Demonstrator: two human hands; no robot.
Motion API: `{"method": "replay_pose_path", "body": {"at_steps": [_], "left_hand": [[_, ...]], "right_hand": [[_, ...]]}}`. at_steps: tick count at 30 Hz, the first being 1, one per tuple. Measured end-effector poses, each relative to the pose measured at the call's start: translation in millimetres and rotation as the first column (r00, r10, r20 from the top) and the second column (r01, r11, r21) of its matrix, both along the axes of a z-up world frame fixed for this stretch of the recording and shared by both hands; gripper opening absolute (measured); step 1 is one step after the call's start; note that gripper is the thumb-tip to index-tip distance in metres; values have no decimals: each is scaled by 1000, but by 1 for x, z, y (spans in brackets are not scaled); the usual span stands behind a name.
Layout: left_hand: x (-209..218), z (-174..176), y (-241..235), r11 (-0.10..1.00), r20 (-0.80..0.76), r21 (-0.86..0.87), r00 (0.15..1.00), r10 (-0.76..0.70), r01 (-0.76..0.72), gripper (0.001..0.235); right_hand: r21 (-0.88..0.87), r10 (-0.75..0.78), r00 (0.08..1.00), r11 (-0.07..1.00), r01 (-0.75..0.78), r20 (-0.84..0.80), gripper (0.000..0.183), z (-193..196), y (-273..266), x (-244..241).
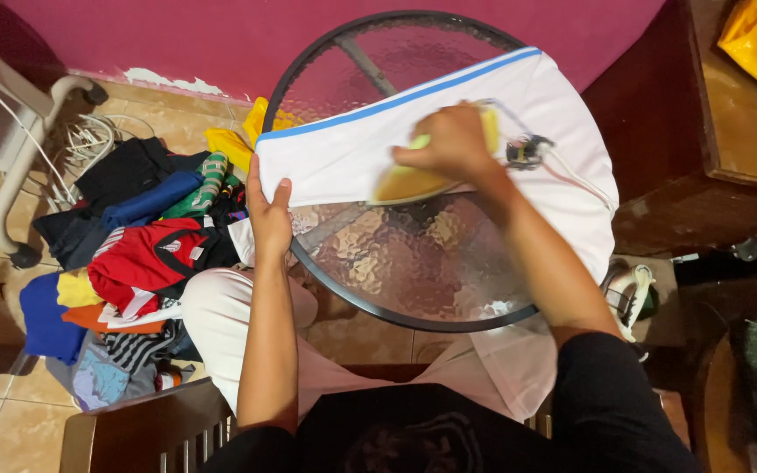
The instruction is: The person irons a white shirt with blue trim on a round glass table. They smooth the fabric with one hand while moving the iron with the other, then flip the shirt to iron the other side.
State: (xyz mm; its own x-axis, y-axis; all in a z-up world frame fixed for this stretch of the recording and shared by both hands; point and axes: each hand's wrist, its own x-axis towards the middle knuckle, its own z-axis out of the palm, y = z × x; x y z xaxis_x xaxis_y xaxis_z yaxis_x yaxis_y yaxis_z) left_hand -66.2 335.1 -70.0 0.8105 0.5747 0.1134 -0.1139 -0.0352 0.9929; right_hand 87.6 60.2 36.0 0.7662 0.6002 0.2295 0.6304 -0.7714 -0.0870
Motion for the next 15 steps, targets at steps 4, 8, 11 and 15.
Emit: {"method": "replay_pose_path", "body": {"at_steps": [4,8,11,15], "left_hand": [[3,-13,7,999,-7,38,1000,16,-16,65],[5,-31,18,993,-42,106,997,62,-58,66],[5,-24,13,997,-4,65,999,48,-48,65],[0,-5,7,999,-15,-22,999,-33,32,64]], "right_hand": [[15,78,995,997,-79,57,56,11,50,-32],[18,193,974,980,-197,122,50,5,17,-15],[46,228,973,972,-230,45,39,8,-38,11],[164,187,980,971,-175,-66,25,7,-103,39]]}}
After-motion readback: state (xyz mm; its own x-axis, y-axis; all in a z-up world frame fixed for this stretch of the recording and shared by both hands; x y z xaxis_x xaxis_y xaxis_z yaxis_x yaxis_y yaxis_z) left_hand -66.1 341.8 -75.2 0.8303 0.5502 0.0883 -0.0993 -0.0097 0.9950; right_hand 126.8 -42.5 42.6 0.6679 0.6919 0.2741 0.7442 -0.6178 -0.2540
